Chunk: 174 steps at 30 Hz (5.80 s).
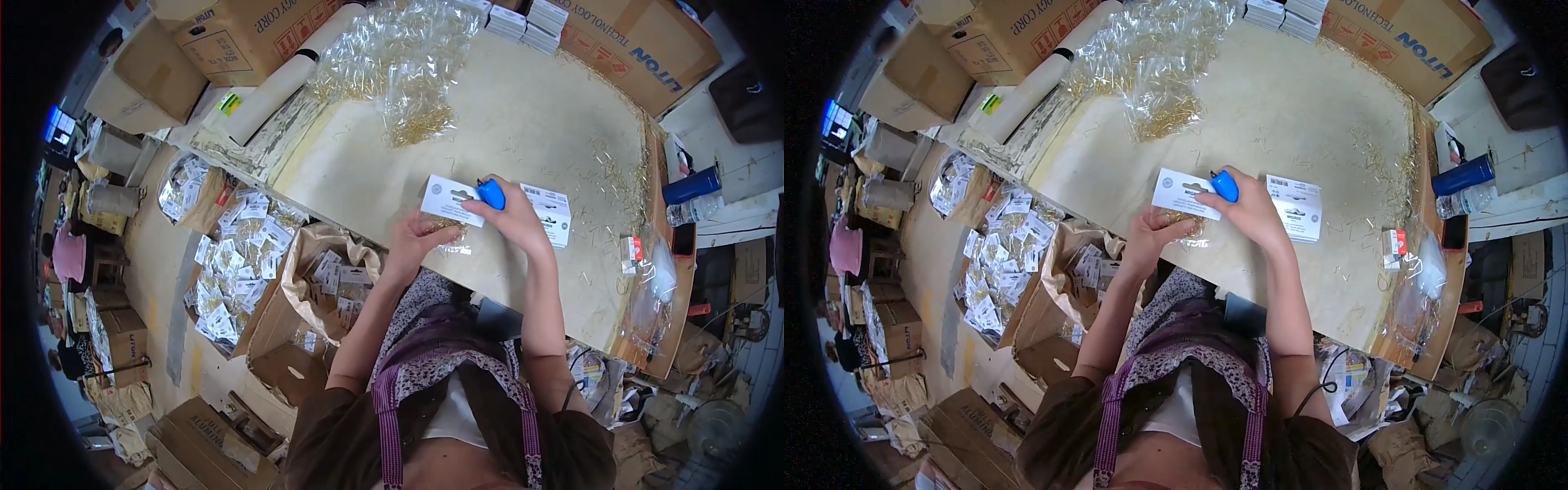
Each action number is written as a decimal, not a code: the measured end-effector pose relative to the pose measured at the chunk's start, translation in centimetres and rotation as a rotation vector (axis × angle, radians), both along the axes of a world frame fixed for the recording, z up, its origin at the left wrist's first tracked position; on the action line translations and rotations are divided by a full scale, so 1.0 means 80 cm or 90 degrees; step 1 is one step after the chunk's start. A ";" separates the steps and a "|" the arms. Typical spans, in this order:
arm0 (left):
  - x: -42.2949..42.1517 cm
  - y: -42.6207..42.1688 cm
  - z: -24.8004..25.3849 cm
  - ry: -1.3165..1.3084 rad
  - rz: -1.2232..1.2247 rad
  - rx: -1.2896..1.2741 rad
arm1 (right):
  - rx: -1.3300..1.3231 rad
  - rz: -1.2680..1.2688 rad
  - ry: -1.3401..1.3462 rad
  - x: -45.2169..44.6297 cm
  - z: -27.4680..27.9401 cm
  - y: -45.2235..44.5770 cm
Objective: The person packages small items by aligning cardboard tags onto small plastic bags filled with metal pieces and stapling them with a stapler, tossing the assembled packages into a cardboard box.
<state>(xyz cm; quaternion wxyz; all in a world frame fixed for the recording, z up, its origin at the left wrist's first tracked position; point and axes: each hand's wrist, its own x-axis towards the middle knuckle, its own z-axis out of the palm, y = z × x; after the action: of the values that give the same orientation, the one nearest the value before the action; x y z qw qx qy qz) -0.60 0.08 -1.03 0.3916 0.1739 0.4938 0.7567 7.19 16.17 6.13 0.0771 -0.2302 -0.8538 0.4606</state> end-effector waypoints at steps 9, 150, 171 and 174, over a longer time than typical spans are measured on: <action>0.004 0.001 0.000 -0.019 0.042 -0.004 | 0.006 -0.008 -0.013 -0.009 -0.001 -0.006; 0.054 0.023 -0.046 0.194 0.122 -0.051 | -0.283 -0.257 0.448 -0.031 -0.047 -0.064; -0.150 0.045 -0.023 0.694 0.461 -0.650 | 0.361 -0.159 -0.023 0.112 -0.013 0.055; -0.168 0.065 -0.030 0.647 0.490 -0.641 | 0.332 -0.171 -0.069 0.127 -0.020 0.069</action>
<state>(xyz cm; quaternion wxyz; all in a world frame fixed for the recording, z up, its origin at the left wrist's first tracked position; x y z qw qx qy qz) -14.08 5.24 -3.43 -0.1366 0.1174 0.9176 0.3543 17.38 21.65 4.50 0.1485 -0.3377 -0.9081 0.1983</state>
